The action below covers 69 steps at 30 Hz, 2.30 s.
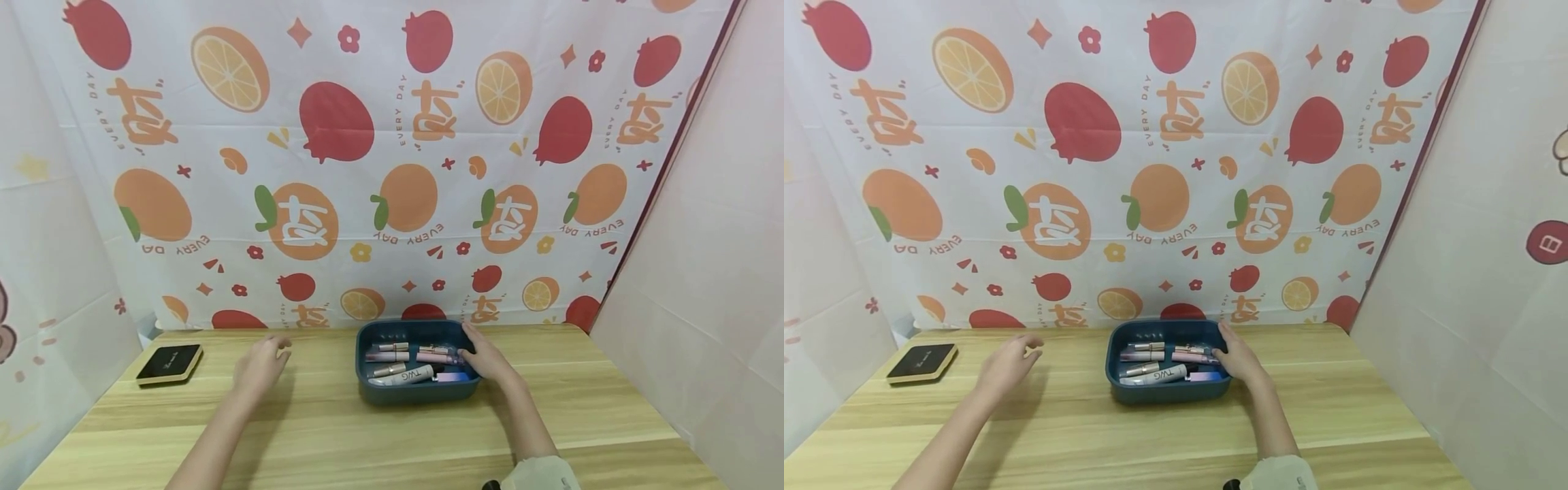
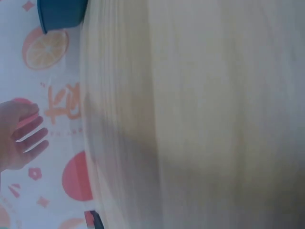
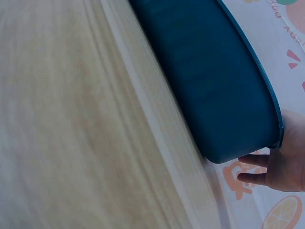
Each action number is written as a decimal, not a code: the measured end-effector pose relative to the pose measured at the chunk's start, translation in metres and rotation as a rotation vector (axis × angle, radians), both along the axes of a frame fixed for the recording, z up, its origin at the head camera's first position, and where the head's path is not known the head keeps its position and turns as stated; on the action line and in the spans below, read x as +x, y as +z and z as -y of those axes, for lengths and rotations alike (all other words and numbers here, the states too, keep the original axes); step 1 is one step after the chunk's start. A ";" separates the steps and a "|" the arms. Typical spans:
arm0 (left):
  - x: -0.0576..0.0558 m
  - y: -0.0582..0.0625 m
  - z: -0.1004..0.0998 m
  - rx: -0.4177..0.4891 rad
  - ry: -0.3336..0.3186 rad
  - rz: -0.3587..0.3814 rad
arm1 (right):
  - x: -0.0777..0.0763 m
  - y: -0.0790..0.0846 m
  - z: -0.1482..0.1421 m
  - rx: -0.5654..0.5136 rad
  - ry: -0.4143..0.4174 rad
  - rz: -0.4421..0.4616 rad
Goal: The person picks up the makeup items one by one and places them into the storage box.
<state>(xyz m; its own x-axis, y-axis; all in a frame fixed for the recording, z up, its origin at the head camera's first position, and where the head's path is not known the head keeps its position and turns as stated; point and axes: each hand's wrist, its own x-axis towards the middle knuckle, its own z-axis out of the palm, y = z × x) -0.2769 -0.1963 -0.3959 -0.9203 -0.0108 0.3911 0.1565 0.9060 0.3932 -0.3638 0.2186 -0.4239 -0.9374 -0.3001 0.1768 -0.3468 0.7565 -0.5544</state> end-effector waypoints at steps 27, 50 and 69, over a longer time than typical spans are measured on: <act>0.012 -0.004 0.083 -0.036 0.182 0.093 | -0.004 -0.001 -0.004 -0.007 0.010 -0.013; 0.016 -0.041 0.139 -0.075 0.306 0.103 | -0.006 -0.004 -0.002 -0.006 -0.006 0.015; 0.012 -0.042 0.153 -0.037 0.318 0.204 | -0.005 -0.003 -0.003 0.000 0.007 -0.002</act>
<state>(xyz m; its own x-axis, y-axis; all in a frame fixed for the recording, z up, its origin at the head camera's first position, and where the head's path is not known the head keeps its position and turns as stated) -0.2646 -0.3493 -0.4382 -0.9322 -0.2977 0.2060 -0.2127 0.9109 0.3537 -0.3688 0.2215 -0.4269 -0.9351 -0.3062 0.1784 -0.3526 0.7541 -0.5541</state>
